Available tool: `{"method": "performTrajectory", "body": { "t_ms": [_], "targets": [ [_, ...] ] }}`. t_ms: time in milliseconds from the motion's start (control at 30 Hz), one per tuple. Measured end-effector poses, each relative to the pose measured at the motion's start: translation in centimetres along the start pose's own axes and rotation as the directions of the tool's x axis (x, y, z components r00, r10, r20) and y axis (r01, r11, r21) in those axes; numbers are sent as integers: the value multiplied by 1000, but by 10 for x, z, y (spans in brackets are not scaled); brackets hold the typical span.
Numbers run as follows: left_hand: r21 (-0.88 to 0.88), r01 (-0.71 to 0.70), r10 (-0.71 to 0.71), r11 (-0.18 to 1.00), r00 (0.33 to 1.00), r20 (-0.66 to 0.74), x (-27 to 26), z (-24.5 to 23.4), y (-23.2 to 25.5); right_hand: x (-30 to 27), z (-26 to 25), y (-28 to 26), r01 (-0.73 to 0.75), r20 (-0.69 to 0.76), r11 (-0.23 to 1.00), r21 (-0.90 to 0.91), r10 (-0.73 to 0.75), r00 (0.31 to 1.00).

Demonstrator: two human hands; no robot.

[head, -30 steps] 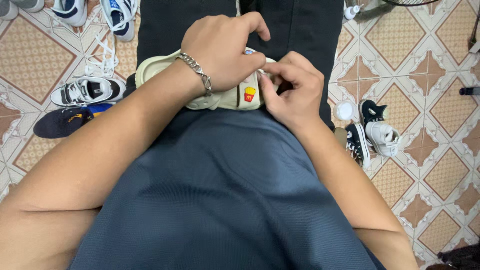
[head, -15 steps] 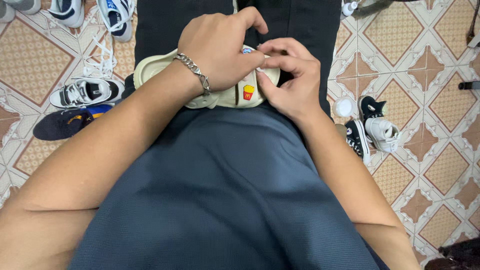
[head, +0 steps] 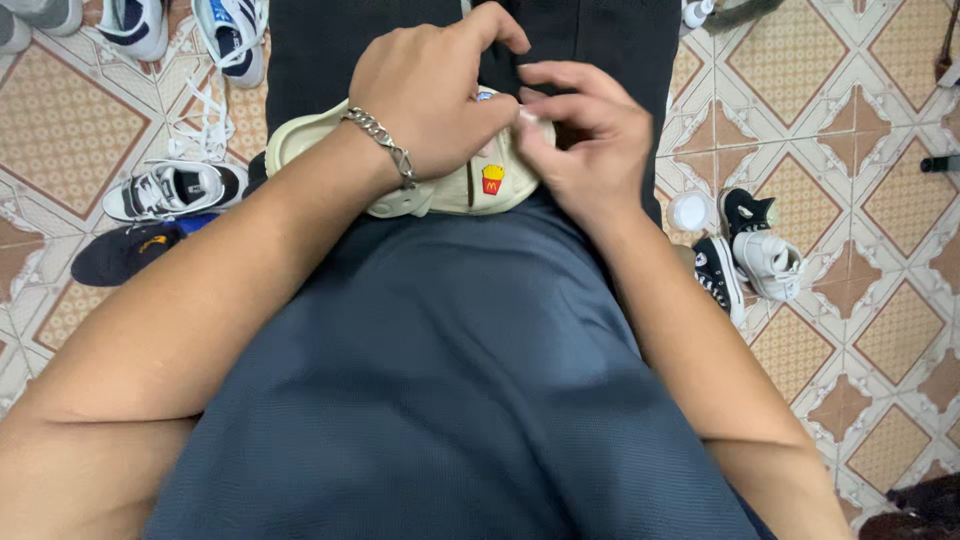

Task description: The person cleans a beige clog-style shoe using a cotton pad and liquid from a white bottle, rubbing the inner and outer surfaces while holding it on their lap.

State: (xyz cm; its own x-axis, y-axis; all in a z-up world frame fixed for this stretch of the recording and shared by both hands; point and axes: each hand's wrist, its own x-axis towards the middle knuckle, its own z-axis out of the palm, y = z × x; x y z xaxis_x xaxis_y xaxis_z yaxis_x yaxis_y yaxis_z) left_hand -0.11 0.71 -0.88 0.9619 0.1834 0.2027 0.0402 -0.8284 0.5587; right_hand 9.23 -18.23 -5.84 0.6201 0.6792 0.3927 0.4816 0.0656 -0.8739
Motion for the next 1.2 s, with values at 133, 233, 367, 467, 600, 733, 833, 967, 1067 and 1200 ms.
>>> {"method": "performTrajectory", "body": {
  "t_ms": [133, 233, 367, 467, 600, 733, 833, 967, 1067, 1200],
  "targets": [
    [-12, -16, 16, 1000, 1000, -2, -1, 0, 5, 5, 6, -4, 174, 127, 975, -141, -156, 980],
    [-31, 42, -41, 999, 998, 50, 0, -4, 6, 6, 2, -19, 208, 207, 949, -238, -160, 965],
    [10, 30, -30, 1000, 999, 34, 0, 1, 5, 8, 0, -30, 202, 257, 906, -372, -109, 960],
    [8, 19, -19, 1000, 1000, 18, 3, 6, 4, 8, 1, -33, 212, 263, 894, -395, -111, 958],
    [35, 29, -30, 999, 999, 37, 4, 8, 5, 3, 4, -35, 125, 228, 916, -382, -38, 973],
    [44, 20, -22, 999, 999, 48, 4, 7, 12, -3, -3, -38, 116, 243, 936, -333, -34, 969],
    [90, 17, -21, 996, 999, 36, 3, 7, 15, 0, -2, -35, 142, 194, 911, -386, -70, 978],
    [121, 73, -79, 990, 996, 48, 5, 4, 14, 9, 13, -28, 133, 74, 892, -432, -112, 991],
    [126, 89, -94, 988, 995, 33, 5, 2, 13, 10, 15, -30, 97, 93, 893, -439, -62, 994],
    [100, 95, -107, 990, 988, 115, 10, 0, 13, 2, 7, -38, 47, 159, 897, -439, 26, 987]
  ]
}}
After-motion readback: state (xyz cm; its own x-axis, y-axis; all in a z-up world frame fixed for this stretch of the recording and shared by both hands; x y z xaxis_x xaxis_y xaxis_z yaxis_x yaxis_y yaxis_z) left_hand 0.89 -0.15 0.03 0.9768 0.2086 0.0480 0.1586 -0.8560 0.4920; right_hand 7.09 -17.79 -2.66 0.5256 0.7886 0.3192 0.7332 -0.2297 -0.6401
